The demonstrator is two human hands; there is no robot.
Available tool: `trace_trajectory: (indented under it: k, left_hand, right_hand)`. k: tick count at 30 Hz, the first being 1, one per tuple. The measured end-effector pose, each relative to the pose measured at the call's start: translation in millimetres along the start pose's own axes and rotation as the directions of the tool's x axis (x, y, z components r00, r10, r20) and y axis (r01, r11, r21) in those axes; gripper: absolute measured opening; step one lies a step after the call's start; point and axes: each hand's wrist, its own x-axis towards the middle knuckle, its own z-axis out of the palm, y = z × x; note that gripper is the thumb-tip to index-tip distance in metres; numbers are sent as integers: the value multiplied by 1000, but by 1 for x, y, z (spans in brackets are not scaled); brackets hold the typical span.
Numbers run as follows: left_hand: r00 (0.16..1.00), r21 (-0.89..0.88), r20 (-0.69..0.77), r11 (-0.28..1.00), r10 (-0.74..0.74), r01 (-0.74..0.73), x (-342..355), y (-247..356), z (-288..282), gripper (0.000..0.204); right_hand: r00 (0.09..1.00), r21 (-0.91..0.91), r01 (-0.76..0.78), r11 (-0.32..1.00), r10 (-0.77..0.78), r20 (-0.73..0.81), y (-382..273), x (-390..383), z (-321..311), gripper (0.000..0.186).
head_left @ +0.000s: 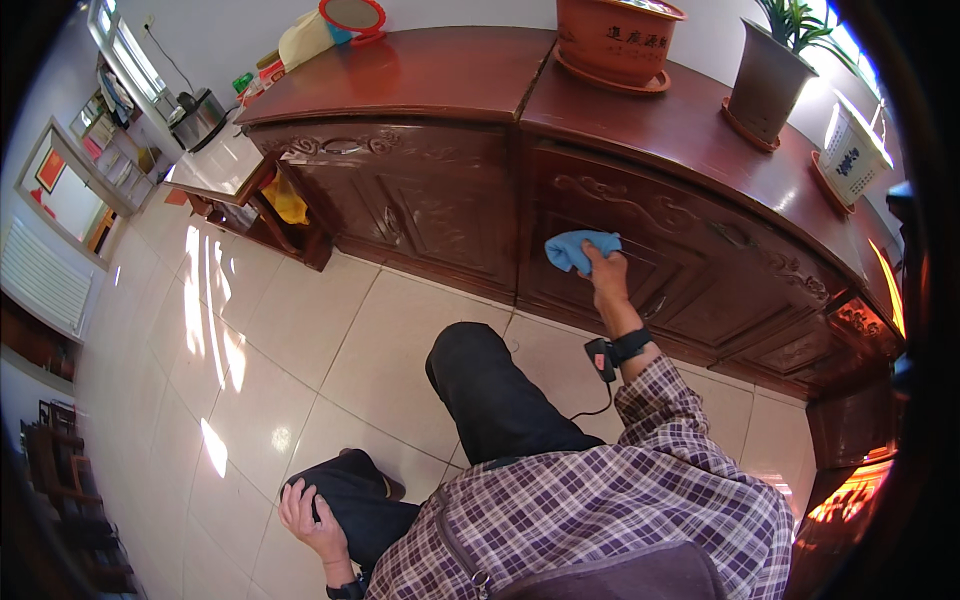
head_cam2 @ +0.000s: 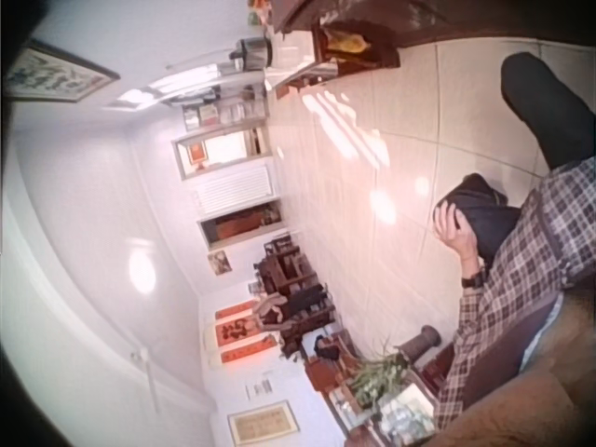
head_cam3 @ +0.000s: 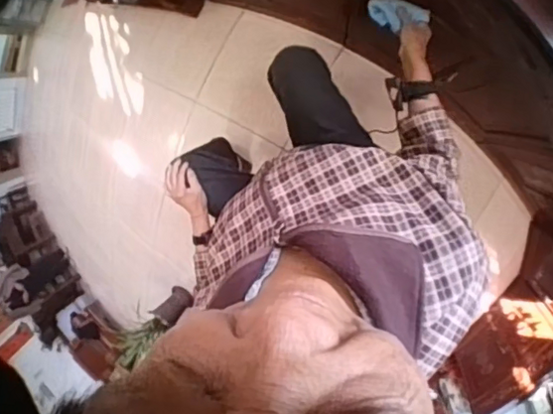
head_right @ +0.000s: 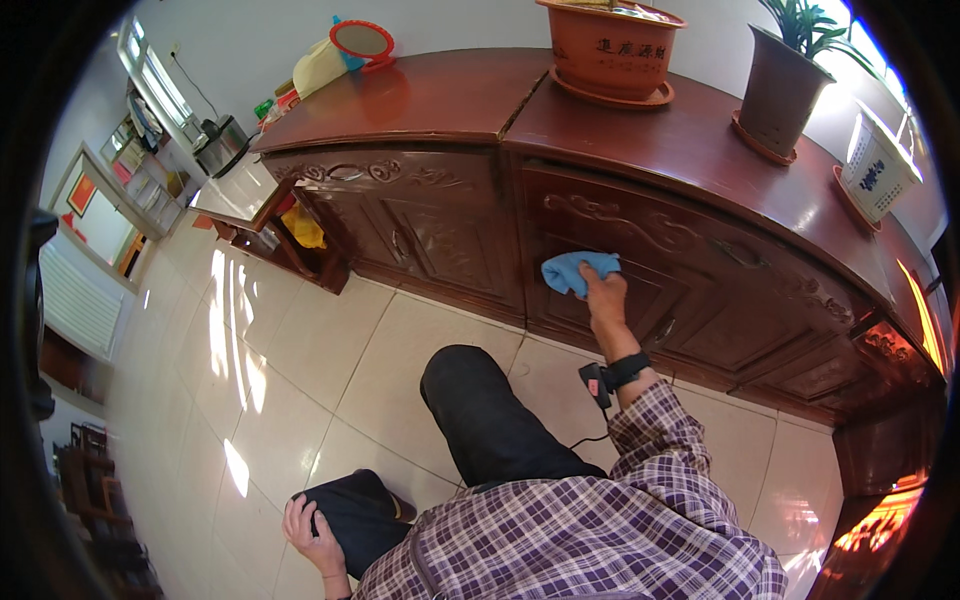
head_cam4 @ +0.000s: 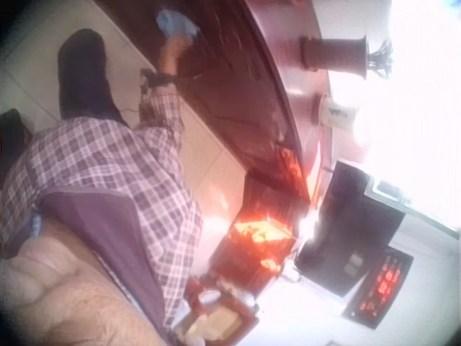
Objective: The person kneels on the floor and wipes the front and top surfaces of a wooden cabinet using a blue cloth. The person moves along the length of the cabinet, cleaning the doors and the top surface.
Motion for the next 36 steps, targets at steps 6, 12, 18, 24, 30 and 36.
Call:
trace_trajectory:
  k: [6, 12, 18, 24, 30, 36]
  left_hand:
    - [999, 0, -3, 999, -52, 52, -10, -3, -7, 16]
    - [997, 47, -7, 996, -76, 76, -18, -8, -14, 16]
    - [996, 71, -9, 993, -93, 93, -23, -9, -19, 15]
    - [997, 86, -3, 993, -83, 83, -23, -8, -21, 16]
    - [998, 69, -10, 996, -55, 56, -18, -7, -15, 16]
    - [997, 71, 20, 995, -78, 76, -16, -5, -15, 17]
  right_hand:
    - [995, -236, 52, 970, -70, -70, 79, 39, 40, 42]
    - [984, -430, -68, 900, -10, -176, 181, 49, 26, 46]
    - [957, -462, -223, 858, 102, -272, 241, 49, 19, 41]
    - [833, -215, -526, 823, 448, -324, 263, 61, 23, 36]
    - [861, -6, -499, 867, 495, -115, 207, 52, 30, 33]
    - [934, 35, -356, 934, 355, 36, 101, 32, 30, 27]
